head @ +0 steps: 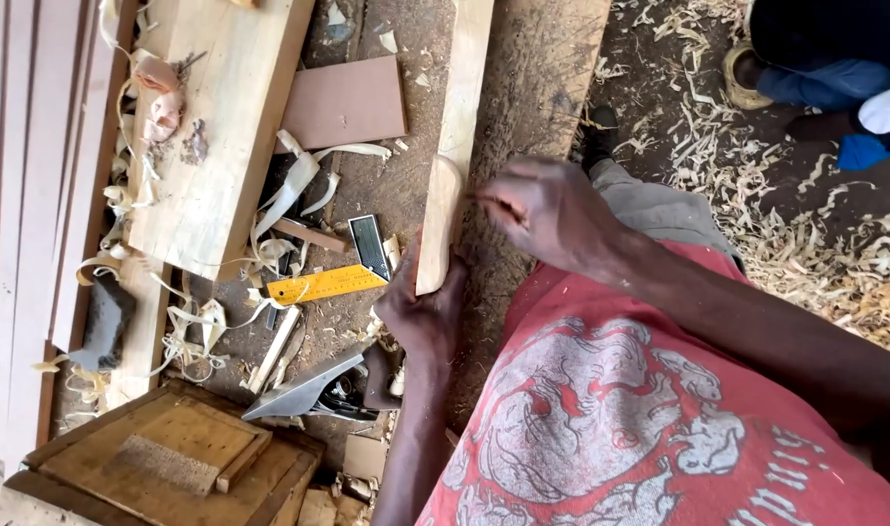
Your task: The person is marking measurements on wooden planks and small wooden blocks using a pencil and a square in a woodworking environment.
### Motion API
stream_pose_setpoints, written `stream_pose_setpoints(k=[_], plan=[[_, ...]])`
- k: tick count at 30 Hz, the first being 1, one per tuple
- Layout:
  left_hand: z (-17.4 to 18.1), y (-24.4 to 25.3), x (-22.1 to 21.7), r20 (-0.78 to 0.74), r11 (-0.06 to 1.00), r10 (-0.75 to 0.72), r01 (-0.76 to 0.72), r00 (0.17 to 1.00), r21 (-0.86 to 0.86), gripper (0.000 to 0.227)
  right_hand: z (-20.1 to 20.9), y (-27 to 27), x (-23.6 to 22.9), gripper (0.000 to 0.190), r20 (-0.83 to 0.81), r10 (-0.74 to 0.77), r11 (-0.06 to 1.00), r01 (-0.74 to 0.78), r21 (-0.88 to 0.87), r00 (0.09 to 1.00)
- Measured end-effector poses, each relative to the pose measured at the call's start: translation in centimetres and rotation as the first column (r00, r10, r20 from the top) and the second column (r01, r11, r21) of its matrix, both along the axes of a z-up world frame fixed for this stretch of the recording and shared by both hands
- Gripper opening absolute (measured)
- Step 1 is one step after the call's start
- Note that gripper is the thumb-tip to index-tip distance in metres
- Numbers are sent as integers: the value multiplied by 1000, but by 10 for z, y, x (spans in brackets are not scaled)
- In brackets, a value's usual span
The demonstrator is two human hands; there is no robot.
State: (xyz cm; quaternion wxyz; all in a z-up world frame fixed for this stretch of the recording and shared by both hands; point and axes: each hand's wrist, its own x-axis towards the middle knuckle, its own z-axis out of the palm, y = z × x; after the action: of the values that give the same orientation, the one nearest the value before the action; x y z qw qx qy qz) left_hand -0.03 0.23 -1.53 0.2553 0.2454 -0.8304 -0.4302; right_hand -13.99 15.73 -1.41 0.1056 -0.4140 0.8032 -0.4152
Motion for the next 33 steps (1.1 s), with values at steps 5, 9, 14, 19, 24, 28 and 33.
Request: stream_pose_setpoints(k=[5, 9, 14, 19, 24, 28, 33], plan=[[13, 5, -3, -15, 1000, -25, 25, 1000, -7, 39, -16, 0, -15, 9, -105, -157, 975, 137, -175, 982], [13, 5, -2, -3, 999, -26, 26, 1000, -19, 39, -18, -11, -9, 5, -221, -147, 988, 130, -86, 964], [13, 4, -3, 8, 998, -9, 10, 1000, -62, 43, -17, -9, 6, 7, -214, -65, 997, 55, -53, 975], [13, 8, -3, 11, 1000, -10, 11, 1000, -29, 41, 2, -9, 27, 8, -107, 36, 999, -36, -3, 994], [9, 9, 0, 8, 1000, 2, -2, 1000, -14, 42, 12, -10, 33, 7, -7, 79, 997, -79, -24, 997], [15, 7, -1, 16, 1000, -6, 6, 1000, 9, 45, 17, -11, 30, 6, 108, 97, 991, -86, -104, 989], [12, 7, 0, 32, 999, -37, 38, 999, -28, 47, 19, -7, 30, 5, 227, 109, 978, -64, -197, 968]])
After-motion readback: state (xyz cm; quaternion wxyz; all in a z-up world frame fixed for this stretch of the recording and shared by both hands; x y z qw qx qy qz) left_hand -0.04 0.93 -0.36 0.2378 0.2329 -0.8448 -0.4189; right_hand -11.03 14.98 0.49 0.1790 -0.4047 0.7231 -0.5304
